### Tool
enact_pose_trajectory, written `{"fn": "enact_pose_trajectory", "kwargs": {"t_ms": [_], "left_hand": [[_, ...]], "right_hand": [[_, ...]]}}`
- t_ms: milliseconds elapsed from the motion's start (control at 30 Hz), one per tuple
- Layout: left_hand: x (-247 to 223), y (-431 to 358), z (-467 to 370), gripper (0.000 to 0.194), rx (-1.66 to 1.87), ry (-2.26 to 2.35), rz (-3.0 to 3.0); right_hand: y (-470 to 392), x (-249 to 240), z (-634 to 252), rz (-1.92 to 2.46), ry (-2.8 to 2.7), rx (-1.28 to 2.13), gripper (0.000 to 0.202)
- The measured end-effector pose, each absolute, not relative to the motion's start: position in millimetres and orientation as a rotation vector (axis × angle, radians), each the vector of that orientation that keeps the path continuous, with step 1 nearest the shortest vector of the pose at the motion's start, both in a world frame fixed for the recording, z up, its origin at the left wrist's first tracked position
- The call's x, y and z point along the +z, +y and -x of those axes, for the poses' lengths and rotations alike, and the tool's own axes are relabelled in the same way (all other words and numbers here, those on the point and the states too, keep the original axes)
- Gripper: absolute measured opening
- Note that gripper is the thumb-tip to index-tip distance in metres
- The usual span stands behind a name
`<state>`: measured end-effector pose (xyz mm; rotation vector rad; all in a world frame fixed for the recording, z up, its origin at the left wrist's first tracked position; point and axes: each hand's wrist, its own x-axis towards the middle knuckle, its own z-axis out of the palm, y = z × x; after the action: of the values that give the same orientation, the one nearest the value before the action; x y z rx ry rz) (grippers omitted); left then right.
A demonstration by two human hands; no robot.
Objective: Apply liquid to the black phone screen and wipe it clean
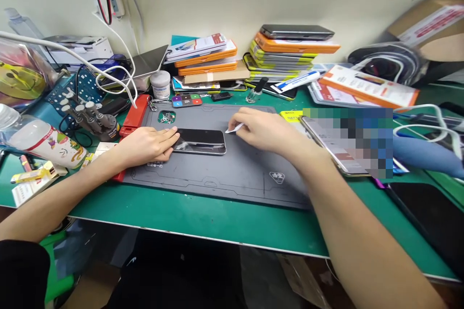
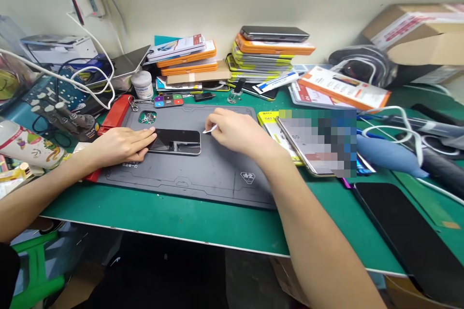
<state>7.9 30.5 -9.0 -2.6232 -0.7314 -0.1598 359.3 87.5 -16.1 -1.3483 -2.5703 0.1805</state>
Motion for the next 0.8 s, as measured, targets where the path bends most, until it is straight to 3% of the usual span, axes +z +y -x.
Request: {"fn": "enact_pose_trajectory", "kwargs": {"t_ms": [100,333,500,600,700,800], "left_hand": [[-7,30,-8,0.039,-0.188,-0.691,2.605],[-7,30,-10,0.038,-0.182,-0.633,2.550],[-7,30,-11,0.039,-0.154,-0.715,2.604],[-6,29,-11,0.040,-0.162,-0.725,2.605],[-6,29,-11,0.039,-0.173,-0.725,2.600],[-5,28,-11,0.038,-0.233,-0.733,2.634]], "right_hand": [[88,-13,-362,1.316,-2.630,0.206,0.020],[85,-11,-350,1.200,-2.662,0.013,0.039],[77,-7,-341,1.050,-2.589,0.369,0.047],[71,-8,-336,1.014,-2.652,0.544,0.072],[69,-12,-333,1.034,-2.686,0.507,0.091],[71,-17,-331,1.022,-2.700,0.415,0.083]]}}
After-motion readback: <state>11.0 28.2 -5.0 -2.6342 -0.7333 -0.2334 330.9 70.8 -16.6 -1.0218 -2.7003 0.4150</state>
